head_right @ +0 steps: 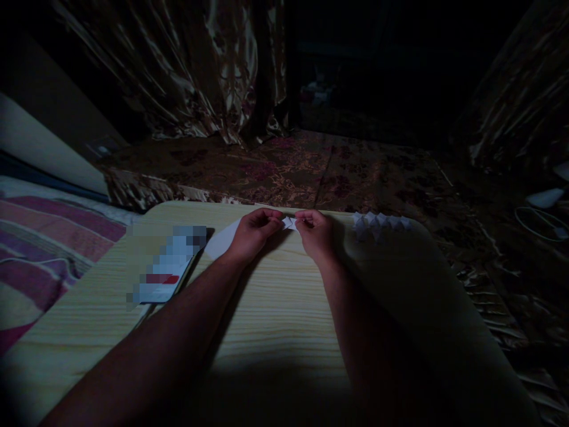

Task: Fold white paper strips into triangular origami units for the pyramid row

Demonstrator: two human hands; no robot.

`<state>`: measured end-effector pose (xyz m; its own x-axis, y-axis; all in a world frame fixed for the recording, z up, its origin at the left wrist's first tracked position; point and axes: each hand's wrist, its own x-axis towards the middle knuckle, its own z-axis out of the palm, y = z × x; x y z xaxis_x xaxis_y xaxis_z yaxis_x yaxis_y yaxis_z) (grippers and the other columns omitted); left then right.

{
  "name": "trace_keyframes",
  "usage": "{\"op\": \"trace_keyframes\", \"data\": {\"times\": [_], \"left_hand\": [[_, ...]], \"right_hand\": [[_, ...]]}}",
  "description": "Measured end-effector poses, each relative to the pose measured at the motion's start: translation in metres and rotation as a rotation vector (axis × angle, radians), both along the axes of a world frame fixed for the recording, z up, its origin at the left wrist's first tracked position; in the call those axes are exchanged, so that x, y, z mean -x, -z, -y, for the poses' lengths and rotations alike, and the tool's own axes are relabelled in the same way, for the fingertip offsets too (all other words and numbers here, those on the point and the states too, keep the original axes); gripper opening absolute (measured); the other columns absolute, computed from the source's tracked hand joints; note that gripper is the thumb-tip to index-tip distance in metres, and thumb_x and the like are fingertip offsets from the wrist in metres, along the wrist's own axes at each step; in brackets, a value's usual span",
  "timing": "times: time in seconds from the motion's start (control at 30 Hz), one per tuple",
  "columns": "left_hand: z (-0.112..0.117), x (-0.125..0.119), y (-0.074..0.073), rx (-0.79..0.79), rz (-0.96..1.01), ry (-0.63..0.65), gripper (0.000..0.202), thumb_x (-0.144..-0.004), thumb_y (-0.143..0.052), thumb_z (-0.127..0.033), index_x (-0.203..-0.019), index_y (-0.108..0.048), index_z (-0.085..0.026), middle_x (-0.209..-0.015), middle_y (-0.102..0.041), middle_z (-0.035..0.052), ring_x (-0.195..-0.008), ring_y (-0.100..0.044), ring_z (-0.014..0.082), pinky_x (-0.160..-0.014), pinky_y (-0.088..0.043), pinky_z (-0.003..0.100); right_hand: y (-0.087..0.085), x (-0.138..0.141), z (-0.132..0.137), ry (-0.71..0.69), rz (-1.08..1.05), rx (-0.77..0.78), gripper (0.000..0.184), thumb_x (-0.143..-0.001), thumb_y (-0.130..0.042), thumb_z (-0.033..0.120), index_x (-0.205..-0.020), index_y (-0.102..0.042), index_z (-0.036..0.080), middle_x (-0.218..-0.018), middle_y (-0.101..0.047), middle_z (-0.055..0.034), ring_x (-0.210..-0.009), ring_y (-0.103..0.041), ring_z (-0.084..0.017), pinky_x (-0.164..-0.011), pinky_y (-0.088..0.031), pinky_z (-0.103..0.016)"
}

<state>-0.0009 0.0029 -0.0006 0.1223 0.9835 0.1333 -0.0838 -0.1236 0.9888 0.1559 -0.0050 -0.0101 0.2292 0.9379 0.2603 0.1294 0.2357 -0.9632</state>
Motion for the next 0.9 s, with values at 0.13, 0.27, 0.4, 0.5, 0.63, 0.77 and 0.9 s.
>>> {"op": "trace_keyframes", "data": {"times": [0.13,0.27,0.4,0.5,0.63,0.77,0.9], "left_hand": [[-0.0010,-0.0002,0.0033,-0.037,-0.092,0.011,0.032,-0.068,-0.071,-0.033,-0.093,-0.067,-0.014,-0.073,-0.062,0.0017,-0.058,-0.050,0.0085,-0.055,-0.039,0.021],[-0.0016,0.0001,0.0055,-0.059,-0.150,0.026,0.032,-0.069,-0.070,-0.036,-0.093,-0.068,-0.014,-0.068,-0.060,0.0007,-0.053,-0.046,0.0075,-0.050,-0.035,0.020],[-0.0014,0.0008,0.0057,-0.097,-0.204,0.035,0.028,-0.073,-0.067,-0.038,-0.088,-0.069,-0.014,-0.069,-0.063,0.0020,-0.055,-0.047,0.0083,-0.050,-0.035,0.020],[-0.0015,0.0012,0.0055,-0.116,-0.226,0.028,0.029,-0.074,-0.066,-0.039,-0.086,-0.070,-0.014,-0.070,-0.065,0.0030,-0.057,-0.049,0.0094,-0.053,-0.037,0.021],[-0.0017,0.0010,0.0049,-0.114,-0.221,0.028,0.028,-0.074,-0.066,-0.040,-0.084,-0.070,-0.014,-0.071,-0.065,0.0031,-0.058,-0.050,0.0095,-0.055,-0.037,0.022],[-0.0011,0.0004,0.0038,-0.086,-0.190,0.018,0.027,-0.073,-0.067,-0.039,-0.083,-0.070,-0.014,-0.071,-0.066,0.0026,-0.058,-0.050,0.0095,-0.055,-0.038,0.022],[-0.0008,0.0005,0.0028,-0.067,-0.184,0.009,0.027,-0.072,-0.067,-0.038,-0.082,-0.070,-0.014,-0.070,-0.066,0.0027,-0.057,-0.049,0.0096,-0.054,-0.037,0.022]], "right_hand": [[0.0005,-0.0008,-0.0004,-0.001,0.010,-0.026,0.019,-0.071,-0.062,0.026,-0.086,-0.066,0.016,-0.077,-0.069,-0.0039,-0.069,-0.063,-0.015,-0.063,-0.049,-0.026],[0.0021,-0.0007,-0.0004,-0.010,0.021,-0.044,0.018,-0.071,-0.063,0.027,-0.085,-0.066,0.017,-0.075,-0.068,-0.0034,-0.069,-0.063,-0.016,-0.064,-0.049,-0.027],[0.0020,0.0003,0.0000,-0.021,-0.002,-0.045,0.017,-0.070,-0.064,0.027,-0.085,-0.066,0.017,-0.075,-0.069,-0.0033,-0.070,-0.064,-0.016,-0.064,-0.050,-0.027],[0.0003,0.0011,0.0009,-0.023,-0.016,-0.034,0.017,-0.070,-0.064,0.026,-0.084,-0.066,0.017,-0.075,-0.069,-0.0032,-0.069,-0.065,-0.016,-0.064,-0.050,-0.027],[-0.0019,0.0017,0.0021,-0.020,-0.011,-0.040,0.016,-0.069,-0.065,0.025,-0.083,-0.066,0.017,-0.075,-0.069,-0.0034,-0.068,-0.064,-0.016,-0.063,-0.050,-0.027],[-0.0023,0.0015,0.0022,-0.022,0.001,-0.047,0.016,-0.069,-0.065,0.025,-0.083,-0.066,0.017,-0.077,-0.069,-0.0038,-0.070,-0.064,-0.016,-0.065,-0.050,-0.027],[-0.0018,0.0009,0.0017,-0.027,-0.007,-0.047,0.016,-0.069,-0.064,0.025,-0.083,-0.065,0.017,-0.077,-0.069,-0.0038,-0.070,-0.063,-0.016,-0.066,-0.051,-0.027]]}}
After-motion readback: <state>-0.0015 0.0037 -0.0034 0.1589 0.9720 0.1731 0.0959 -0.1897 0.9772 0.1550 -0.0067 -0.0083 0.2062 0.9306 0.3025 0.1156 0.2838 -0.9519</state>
